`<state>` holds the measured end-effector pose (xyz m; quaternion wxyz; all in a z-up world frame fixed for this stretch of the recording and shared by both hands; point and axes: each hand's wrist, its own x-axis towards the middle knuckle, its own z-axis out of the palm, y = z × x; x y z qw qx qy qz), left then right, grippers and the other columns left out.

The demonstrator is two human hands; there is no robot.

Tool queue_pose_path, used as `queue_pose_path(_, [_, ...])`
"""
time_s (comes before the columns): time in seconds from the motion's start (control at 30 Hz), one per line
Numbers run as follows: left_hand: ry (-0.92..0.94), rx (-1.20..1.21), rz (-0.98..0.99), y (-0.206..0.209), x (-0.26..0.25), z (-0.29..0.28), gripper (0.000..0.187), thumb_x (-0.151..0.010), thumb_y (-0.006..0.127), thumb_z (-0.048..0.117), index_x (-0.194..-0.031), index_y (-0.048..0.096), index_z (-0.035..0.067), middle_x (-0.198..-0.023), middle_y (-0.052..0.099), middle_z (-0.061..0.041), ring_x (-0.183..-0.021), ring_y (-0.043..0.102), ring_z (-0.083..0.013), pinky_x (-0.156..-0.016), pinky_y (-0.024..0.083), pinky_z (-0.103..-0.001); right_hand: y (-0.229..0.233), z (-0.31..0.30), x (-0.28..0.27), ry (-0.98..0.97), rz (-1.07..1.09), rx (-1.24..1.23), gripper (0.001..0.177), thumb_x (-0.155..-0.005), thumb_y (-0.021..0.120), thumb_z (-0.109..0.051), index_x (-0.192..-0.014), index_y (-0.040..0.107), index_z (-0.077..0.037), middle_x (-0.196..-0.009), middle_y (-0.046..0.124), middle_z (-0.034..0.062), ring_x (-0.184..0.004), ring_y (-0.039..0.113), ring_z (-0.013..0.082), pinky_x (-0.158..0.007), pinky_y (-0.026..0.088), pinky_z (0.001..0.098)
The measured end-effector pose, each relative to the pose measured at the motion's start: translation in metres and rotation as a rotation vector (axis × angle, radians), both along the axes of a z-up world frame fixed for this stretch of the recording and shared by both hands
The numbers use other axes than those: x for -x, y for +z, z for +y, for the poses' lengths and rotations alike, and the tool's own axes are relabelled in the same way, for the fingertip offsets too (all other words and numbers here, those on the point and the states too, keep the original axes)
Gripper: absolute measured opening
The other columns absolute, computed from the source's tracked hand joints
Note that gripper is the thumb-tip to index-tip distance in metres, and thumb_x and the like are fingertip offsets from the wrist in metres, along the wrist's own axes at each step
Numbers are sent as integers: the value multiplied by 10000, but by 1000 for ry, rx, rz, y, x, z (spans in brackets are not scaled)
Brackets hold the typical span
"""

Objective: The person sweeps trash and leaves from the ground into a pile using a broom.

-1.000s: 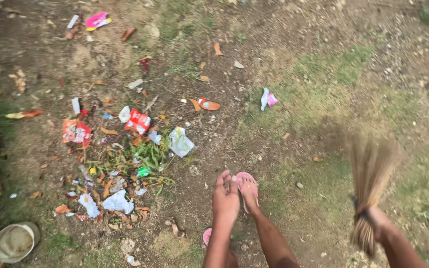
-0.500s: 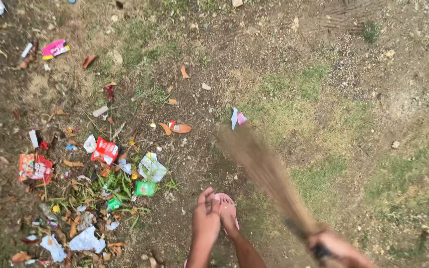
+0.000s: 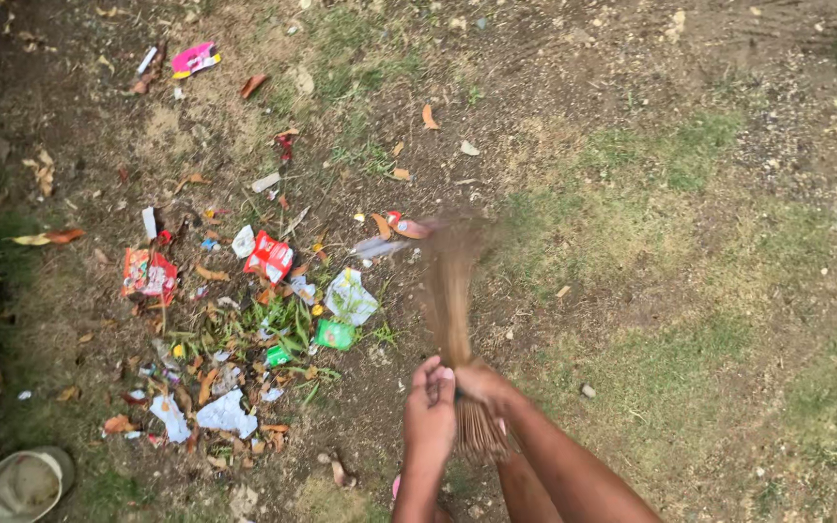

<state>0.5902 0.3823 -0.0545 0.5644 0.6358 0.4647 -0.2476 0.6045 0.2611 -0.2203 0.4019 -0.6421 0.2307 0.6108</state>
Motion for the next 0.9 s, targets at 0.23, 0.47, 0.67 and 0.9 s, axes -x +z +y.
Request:
queue_pose_path(0.23, [220,-49,-252,-5,19,43,430,-961,630,160,-1374,566,58,-1190,721,-101,-1081,681,-158,-934,527,-281,104,-73,5,-96,-38,-168,522,-680,704,-37,-1201,695,-16,-943,780,82,-815,715,183,-714,565,339])
queue_pose_path(0.47, [274,-143,-55,7,58,66,422,-968,650,225,-1366,599,96,-1127,753,-84,-1027,692,-155,-939,525,-277,7,-32,-33,-324,-350,271,107,-753,676,-48,-836,695,18,-760,657,130,-629,580,225,-539,459,407])
queue_pose_path(0.67, [484,-66,-197,-15,111,75,440,-942,666,253,-1350,608,97,-1101,737,-50,-894,671,-136,-822,555,-327,-12,53,-1,228,-29,-127,212,-797,619,-159,-944,675,-16,-892,642,147,-759,617,267,-684,535,411])
queue_pose_path(0.9, [638,258,-241,36,64,77,390,-902,666,324,-1237,631,128,-1003,702,-69,-809,622,-195,-744,491,-405,112,6,-41,331,-238,-260,307,-852,601,-253,-1074,682,-57,-1085,613,166,-968,569,305,-830,466,438])
